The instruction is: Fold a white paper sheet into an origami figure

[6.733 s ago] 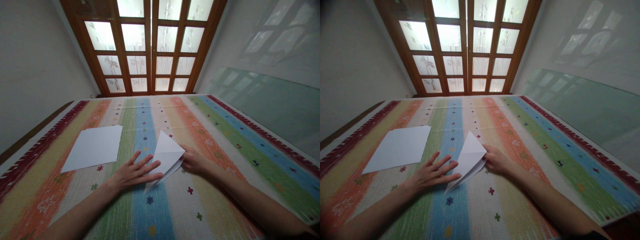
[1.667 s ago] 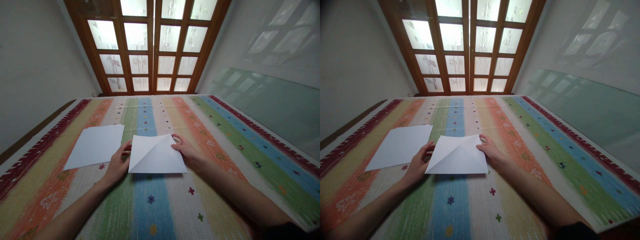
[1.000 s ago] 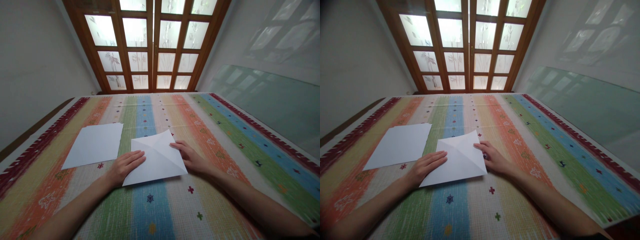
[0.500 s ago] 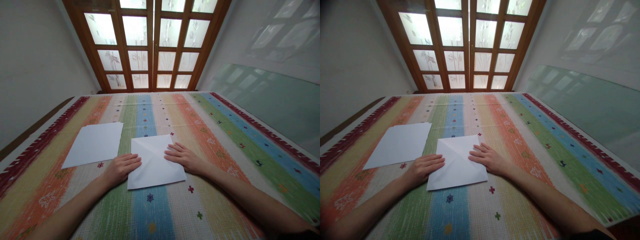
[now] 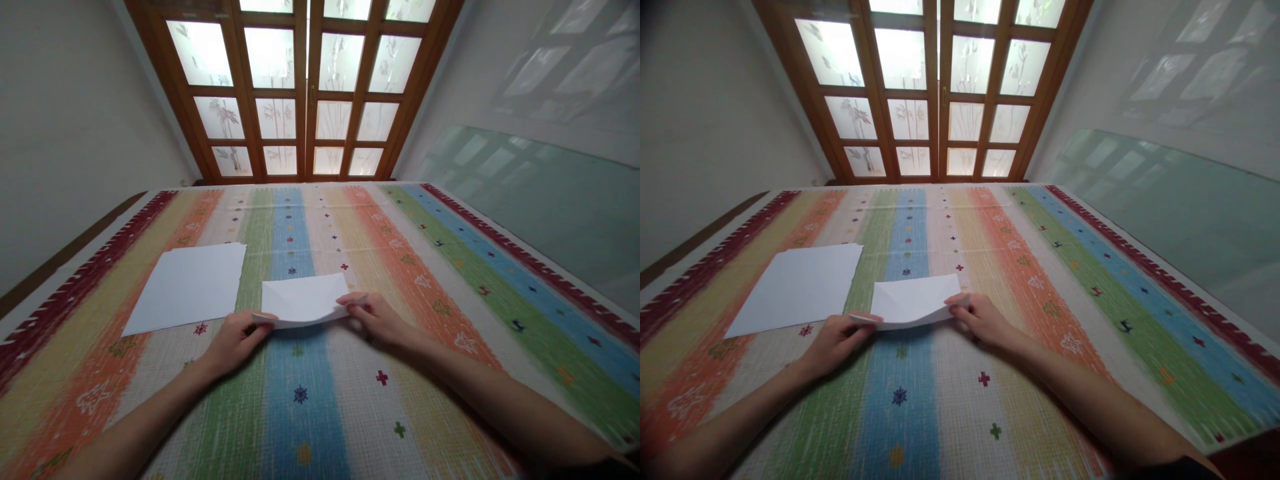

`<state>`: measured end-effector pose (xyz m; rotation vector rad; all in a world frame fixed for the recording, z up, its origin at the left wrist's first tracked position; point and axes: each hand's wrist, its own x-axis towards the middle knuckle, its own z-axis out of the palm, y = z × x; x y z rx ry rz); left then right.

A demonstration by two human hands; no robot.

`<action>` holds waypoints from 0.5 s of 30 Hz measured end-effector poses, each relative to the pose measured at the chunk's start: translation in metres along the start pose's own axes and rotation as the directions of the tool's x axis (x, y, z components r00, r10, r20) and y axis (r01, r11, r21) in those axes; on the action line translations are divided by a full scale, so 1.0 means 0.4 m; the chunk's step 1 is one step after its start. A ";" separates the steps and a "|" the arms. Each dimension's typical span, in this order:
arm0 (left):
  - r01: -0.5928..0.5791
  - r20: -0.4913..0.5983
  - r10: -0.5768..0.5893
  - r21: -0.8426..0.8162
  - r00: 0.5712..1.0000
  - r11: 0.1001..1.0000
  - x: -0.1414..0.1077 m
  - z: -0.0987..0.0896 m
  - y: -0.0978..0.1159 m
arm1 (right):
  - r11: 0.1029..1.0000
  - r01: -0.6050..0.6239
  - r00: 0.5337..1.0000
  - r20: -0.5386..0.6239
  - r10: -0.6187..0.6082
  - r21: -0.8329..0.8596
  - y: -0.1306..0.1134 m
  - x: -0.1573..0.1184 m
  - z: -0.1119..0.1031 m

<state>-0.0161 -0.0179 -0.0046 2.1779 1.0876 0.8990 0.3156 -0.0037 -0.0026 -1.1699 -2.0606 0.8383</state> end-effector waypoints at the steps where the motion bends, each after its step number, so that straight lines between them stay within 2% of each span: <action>1: 0.093 -0.012 -0.094 -0.052 0.995 0.994 0.001 0.008 0.002 | 0.995 -0.092 0.995 -0.034 0.093 0.036 -0.007 0.008 0.007; 3: 0.193 -0.073 -0.202 -0.114 0.977 0.975 0.006 0.024 0.005 | 0.973 -0.214 0.970 -0.099 0.221 0.082 -0.020 0.028 0.020; 4: 0.182 -0.134 -0.193 -0.093 0.972 0.979 0.010 0.029 0.007 | 0.967 -0.241 0.958 -0.136 0.251 0.086 -0.026 0.038 0.025; 5: 0.134 -0.211 -0.135 -0.019 0.968 0.991 0.015 0.033 0.011 | 0.963 -0.260 0.947 -0.176 0.270 0.076 -0.032 0.047 0.030; 6: 0.064 -0.285 -0.030 0.110 0.958 0.992 0.021 0.035 0.018 | 0.959 -0.278 0.936 -0.210 0.283 0.054 -0.037 0.057 0.034; 7: -0.019 -0.329 0.115 0.282 0.937 0.959 0.026 0.036 0.028 | 0.954 -0.298 0.926 -0.235 0.296 0.029 -0.042 0.065 0.038; 8: -0.100 -0.317 0.270 0.463 0.909 0.881 0.031 0.036 0.041 | 0.948 -0.319 0.916 -0.253 0.310 0.007 -0.045 0.072 0.042; 9: -0.172 -0.248 0.397 0.616 0.884 0.769 0.037 0.038 0.057 | 0.941 -0.339 0.907 -0.267 0.325 -0.008 -0.048 0.079 0.046; 10: -0.247 -0.122 0.474 0.727 0.872 0.641 0.041 0.043 0.074 | 0.936 -0.353 0.900 -0.281 0.334 -0.016 -0.050 0.084 0.050; 11: -0.306 0.009 0.487 0.789 0.873 0.533 0.046 0.050 0.093 | 0.934 -0.356 0.895 -0.296 0.334 -0.020 -0.051 0.088 0.055; 12: -0.344 0.111 0.453 0.812 0.884 0.472 0.050 0.061 0.111 | 0.936 -0.351 0.892 -0.313 0.326 -0.025 -0.051 0.091 0.059; 15: -0.385 0.249 0.324 0.790 0.913 0.477 0.067 0.104 0.146 | 0.940 -0.329 0.895 -0.347 0.280 -0.092 -0.054 0.096 0.070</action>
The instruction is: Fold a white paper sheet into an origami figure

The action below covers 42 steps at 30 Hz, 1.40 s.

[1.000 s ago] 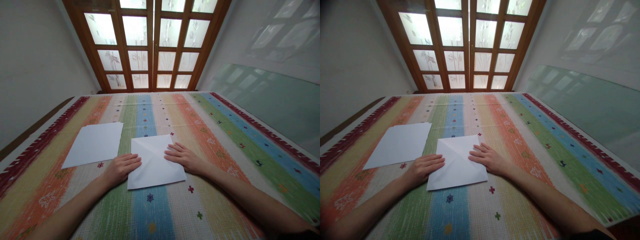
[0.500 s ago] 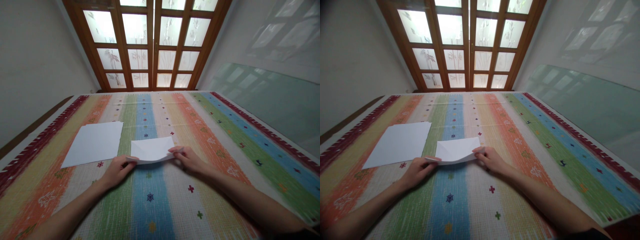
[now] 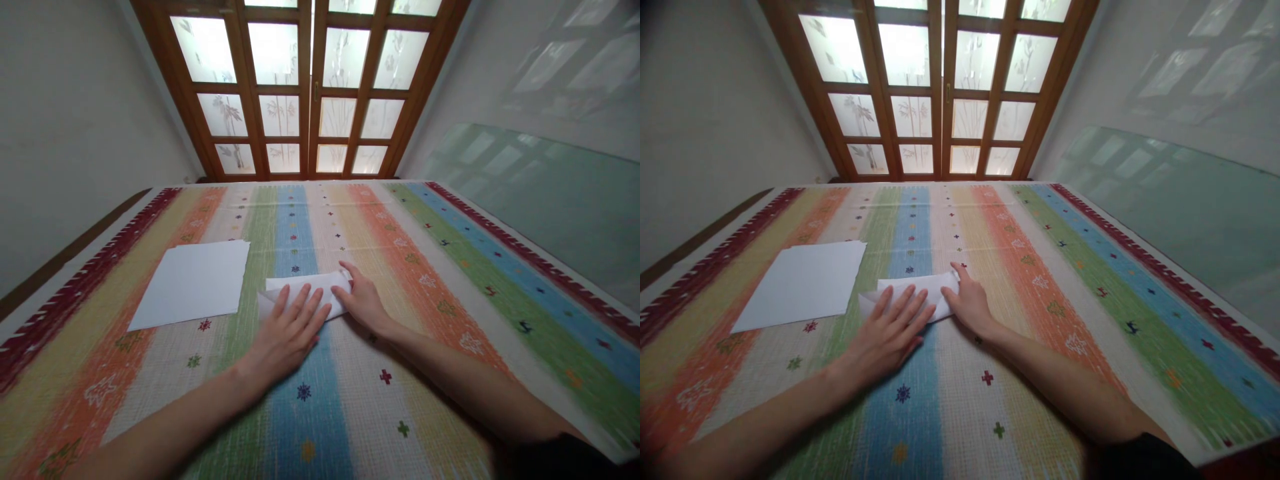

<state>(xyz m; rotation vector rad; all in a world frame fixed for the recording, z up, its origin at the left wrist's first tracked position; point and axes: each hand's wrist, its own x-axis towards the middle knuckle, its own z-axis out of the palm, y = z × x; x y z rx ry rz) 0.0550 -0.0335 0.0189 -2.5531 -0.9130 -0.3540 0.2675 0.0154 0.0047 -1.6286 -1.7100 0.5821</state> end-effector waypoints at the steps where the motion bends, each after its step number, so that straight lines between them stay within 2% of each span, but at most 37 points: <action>1: -0.006 0.054 0.008 -0.021 0.999 1.000 0.011 0.005 0.010 | 1.000 0.017 1.000 -0.002 -0.017 -0.023 -0.002 0.000 0.002; 4: 0.032 0.188 -0.014 -0.093 0.982 0.995 0.036 0.029 0.015 | 0.996 0.049 0.999 -0.002 -0.049 -0.070 -0.005 0.002 0.005; 8: 0.101 0.265 -0.064 -0.129 0.962 0.987 0.051 0.057 -0.005 | 0.995 0.042 0.999 0.017 -0.040 -0.095 -0.004 0.011 0.005; 13: 0.128 0.293 -0.076 -0.164 0.953 0.978 0.059 0.073 -0.030 | 0.992 0.026 1.000 0.007 -0.025 -0.126 -0.001 0.021 0.007; 20: 0.100 0.336 -0.028 -0.199 0.941 0.975 0.071 0.078 -0.069 | 0.985 -0.009 1.000 0.012 0.011 -0.175 -0.003 0.034 0.000; 34: 0.173 0.392 -0.061 -0.258 0.918 0.951 0.064 0.100 -0.076 | 0.967 0.006 0.999 0.035 0.004 -0.253 0.000 0.038 0.002; 42: 0.183 0.367 -0.073 -0.273 0.927 0.945 0.059 0.110 -0.079 | 0.969 0.019 0.999 0.038 -0.009 -0.245 0.004 0.041 0.004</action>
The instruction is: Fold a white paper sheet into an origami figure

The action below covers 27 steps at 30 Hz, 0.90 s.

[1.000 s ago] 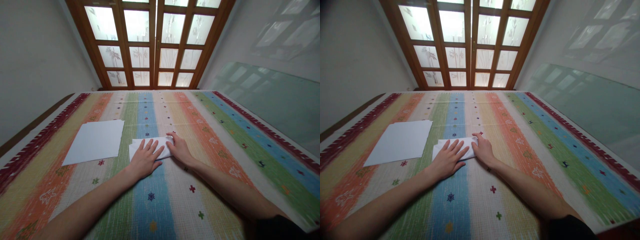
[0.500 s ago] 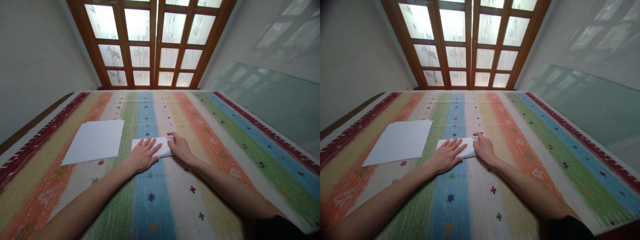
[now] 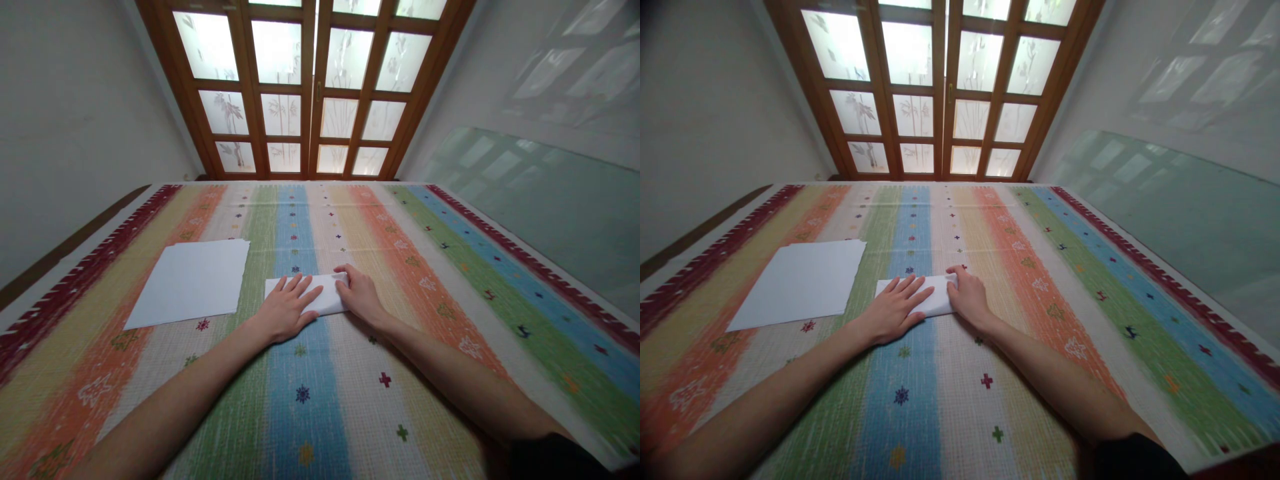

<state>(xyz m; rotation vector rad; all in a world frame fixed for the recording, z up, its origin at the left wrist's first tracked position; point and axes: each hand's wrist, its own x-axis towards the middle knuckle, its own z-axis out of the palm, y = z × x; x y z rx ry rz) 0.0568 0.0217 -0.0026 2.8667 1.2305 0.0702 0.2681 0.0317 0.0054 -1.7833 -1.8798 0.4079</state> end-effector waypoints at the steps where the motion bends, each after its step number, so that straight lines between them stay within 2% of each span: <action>1: 0.005 0.005 -0.005 -0.002 1.000 1.000 0.000 0.000 0.000 | 1.000 0.001 1.000 -0.002 -0.001 -0.002 0.000 0.000 0.001; 8: 0.019 0.019 -0.019 -0.019 1.000 1.000 0.001 0.002 -0.001 | 1.000 0.020 1.000 -0.018 -0.020 -0.008 0.004 -0.001 0.005; 27: 0.021 0.032 -0.020 -0.018 0.999 1.000 0.004 0.007 -0.001 | 0.999 0.012 0.999 0.042 -0.010 -0.050 0.004 -0.003 -0.006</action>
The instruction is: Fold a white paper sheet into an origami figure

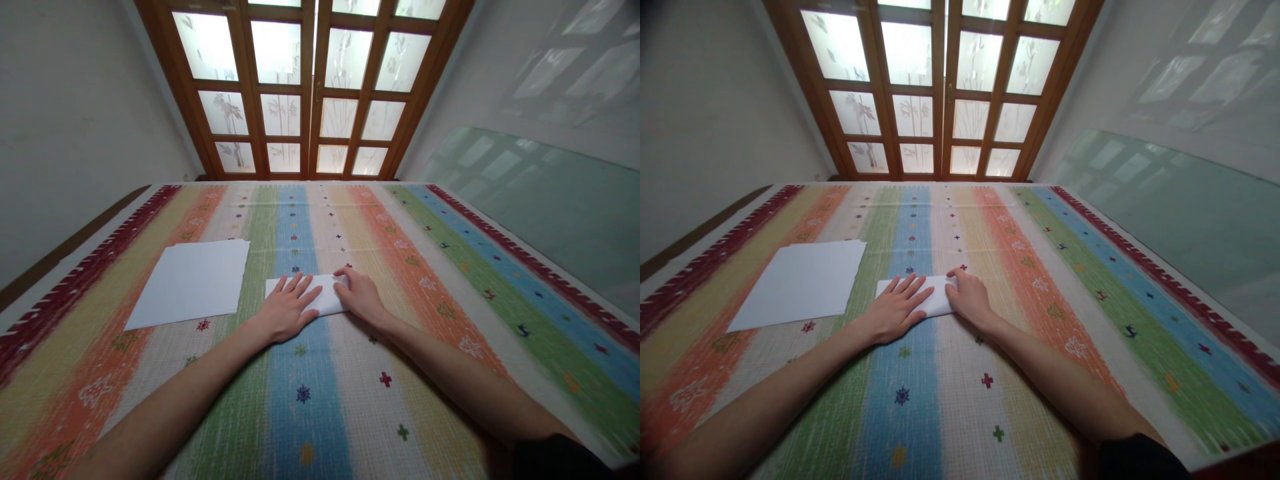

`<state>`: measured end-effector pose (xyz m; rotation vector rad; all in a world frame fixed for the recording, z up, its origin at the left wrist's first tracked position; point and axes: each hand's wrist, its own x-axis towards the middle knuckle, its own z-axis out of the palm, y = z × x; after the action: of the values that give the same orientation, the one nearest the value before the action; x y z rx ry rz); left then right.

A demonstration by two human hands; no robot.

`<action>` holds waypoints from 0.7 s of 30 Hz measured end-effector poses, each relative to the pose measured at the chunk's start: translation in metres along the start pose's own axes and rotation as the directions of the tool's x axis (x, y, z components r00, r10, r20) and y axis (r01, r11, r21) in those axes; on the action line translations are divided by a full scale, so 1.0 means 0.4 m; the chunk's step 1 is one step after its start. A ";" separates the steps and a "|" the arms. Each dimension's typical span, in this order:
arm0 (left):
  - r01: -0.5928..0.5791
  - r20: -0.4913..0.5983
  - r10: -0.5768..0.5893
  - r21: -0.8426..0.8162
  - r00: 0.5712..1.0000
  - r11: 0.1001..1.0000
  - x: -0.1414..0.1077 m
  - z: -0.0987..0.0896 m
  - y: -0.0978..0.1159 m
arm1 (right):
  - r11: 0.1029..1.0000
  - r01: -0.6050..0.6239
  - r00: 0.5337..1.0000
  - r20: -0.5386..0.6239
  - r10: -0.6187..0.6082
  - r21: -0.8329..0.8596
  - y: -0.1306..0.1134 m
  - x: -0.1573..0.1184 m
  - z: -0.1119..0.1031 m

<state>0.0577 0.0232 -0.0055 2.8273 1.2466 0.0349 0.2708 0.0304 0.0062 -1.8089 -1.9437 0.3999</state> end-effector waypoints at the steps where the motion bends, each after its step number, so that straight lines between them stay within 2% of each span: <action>1: 0.001 -0.006 -0.001 0.001 1.000 1.000 0.000 0.002 0.000 | 1.000 0.004 1.000 0.002 -0.004 -0.018 0.002 -0.001 -0.003; 9: 0.000 -0.018 0.001 0.001 1.000 1.000 0.001 0.003 0.001 | 0.971 0.116 0.992 -0.019 -0.123 -0.210 0.013 -0.020 -0.019; 14: 0.005 -0.021 -0.005 0.007 1.000 1.000 0.000 0.002 0.003 | 0.945 0.222 0.972 -0.026 -0.235 -0.240 0.004 -0.028 -0.020; 17: 0.000 -0.048 0.001 0.015 0.999 1.000 -0.002 0.005 0.002 | 0.946 0.288 0.952 -0.062 -0.300 -0.150 -0.015 -0.020 -0.018; 21: -0.007 -0.072 0.008 0.013 0.997 1.000 -0.003 0.009 0.002 | 0.923 0.359 0.929 -0.143 -0.340 0.141 -0.065 0.000 -0.003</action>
<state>0.0575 0.0219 -0.0089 2.8659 1.2544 0.1311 0.2491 0.0277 0.0203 -1.3157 -2.0331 0.3163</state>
